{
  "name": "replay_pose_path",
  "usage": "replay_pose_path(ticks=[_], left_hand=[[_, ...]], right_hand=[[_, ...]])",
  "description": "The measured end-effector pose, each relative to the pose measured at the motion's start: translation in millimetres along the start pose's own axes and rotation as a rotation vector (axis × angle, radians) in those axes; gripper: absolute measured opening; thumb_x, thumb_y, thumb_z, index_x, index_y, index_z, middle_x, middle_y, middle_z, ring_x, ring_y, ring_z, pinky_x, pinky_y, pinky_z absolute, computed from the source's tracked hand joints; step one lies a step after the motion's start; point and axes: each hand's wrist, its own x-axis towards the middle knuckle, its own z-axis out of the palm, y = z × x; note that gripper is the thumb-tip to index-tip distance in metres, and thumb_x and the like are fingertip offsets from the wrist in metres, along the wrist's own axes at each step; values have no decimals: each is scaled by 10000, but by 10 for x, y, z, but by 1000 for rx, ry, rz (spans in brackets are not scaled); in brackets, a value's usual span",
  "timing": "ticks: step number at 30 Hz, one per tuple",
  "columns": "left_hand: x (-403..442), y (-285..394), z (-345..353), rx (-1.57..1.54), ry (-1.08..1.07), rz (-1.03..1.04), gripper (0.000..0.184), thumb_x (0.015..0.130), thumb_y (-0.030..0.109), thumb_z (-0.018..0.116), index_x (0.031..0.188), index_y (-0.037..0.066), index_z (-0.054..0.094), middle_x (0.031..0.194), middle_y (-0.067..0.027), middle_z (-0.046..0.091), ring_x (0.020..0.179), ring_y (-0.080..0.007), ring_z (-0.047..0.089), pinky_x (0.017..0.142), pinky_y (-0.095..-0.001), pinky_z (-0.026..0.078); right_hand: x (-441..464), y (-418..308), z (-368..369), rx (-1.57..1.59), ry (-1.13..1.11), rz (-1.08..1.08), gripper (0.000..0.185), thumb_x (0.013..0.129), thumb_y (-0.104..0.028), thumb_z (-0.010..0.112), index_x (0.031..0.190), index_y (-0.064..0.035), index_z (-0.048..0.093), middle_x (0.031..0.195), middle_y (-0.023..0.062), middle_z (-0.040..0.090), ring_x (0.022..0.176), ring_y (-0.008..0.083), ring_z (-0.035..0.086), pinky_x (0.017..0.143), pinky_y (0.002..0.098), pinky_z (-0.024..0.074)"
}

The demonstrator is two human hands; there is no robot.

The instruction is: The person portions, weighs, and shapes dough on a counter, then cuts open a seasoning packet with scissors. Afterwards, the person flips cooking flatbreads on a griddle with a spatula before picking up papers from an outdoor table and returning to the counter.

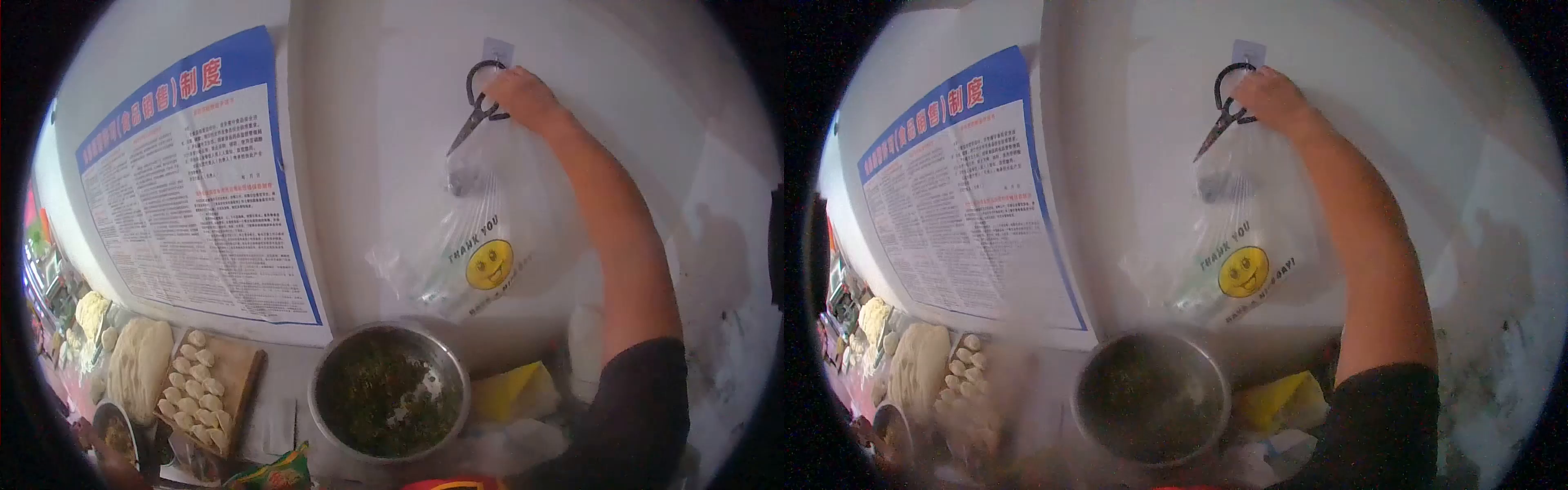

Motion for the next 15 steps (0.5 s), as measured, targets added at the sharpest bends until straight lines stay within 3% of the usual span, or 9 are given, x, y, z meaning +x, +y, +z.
replay_pose_path(ticks=[1,3,4,6,8,9,11,13,15], left_hand=[[77,-208,-73,-8,2,57,223,896,192,550,989,-3,606,916,-53,598,841,-186,543,762,-336,439],[506,-527,-312,232,-222,737,239,894,211,548,993,2,606,937,-67,600,857,-195,544,776,-339,438],[504,-373,-301,248,-219,777,237,890,211,549,978,0,610,916,-72,603,839,-194,548,763,-337,439],[379,42,-48,235,-101,388,234,882,211,550,948,-3,618,875,-82,610,802,-194,556,737,-332,440],[154,473,177,236,-46,236,234,873,211,552,918,-6,626,834,-93,617,766,-193,565,711,-328,441],[42,612,218,235,-42,217,235,869,211,552,903,-8,630,813,-98,620,748,-193,569,698,-326,441],[-119,835,278,229,-57,199,238,861,211,554,873,-11,637,772,-108,627,711,-193,577,672,-321,442],[-201,792,273,265,-86,204,245,862,214,545,862,-13,637,737,-120,626,677,-190,586,644,-322,444],[-344,895,302,308,-110,357,278,883,238,538,876,-24,633,711,-90,619,649,-148,559,629,-313,449]], right_hand=[[29,51,-32,-20,73,25,168,762,-112,549,926,-132,580,887,18,613,907,200,575,844,341,437],[116,150,-131,-53,217,67,166,760,-93,543,916,-131,585,890,25,618,887,210,586,834,347,444],[136,203,-164,-18,168,109,178,767,-65,520,930,-105,580,896,67,622,900,245,590,811,380,461],[117,169,-242,49,161,394,230,760,-59,522,986,-76,563,910,116,617,915,286,587,786,415,471],[75,38,-468,177,186,469,287,762,-85,541,1048,-57,536,949,152,613,898,326,588,754,445,476],[48,-201,-737,437,100,590,348,753,-101,570,1095,-60,519,966,153,617,885,333,598,759,443,477],[-81,-693,-1054,609,0,618,341,793,-119,559,1123,-57,497,928,157,621,876,319,610,743,397,480],[-314,-1208,-1272,945,-4,490,299,827,-184,563,1086,-40,522,847,89,609,788,186,596,728,343,465],[-543,-1761,-1545,1291,-265,421,228,843,-195,564,999,-29,547,849,71,603,802,126,563,730,291,453]])
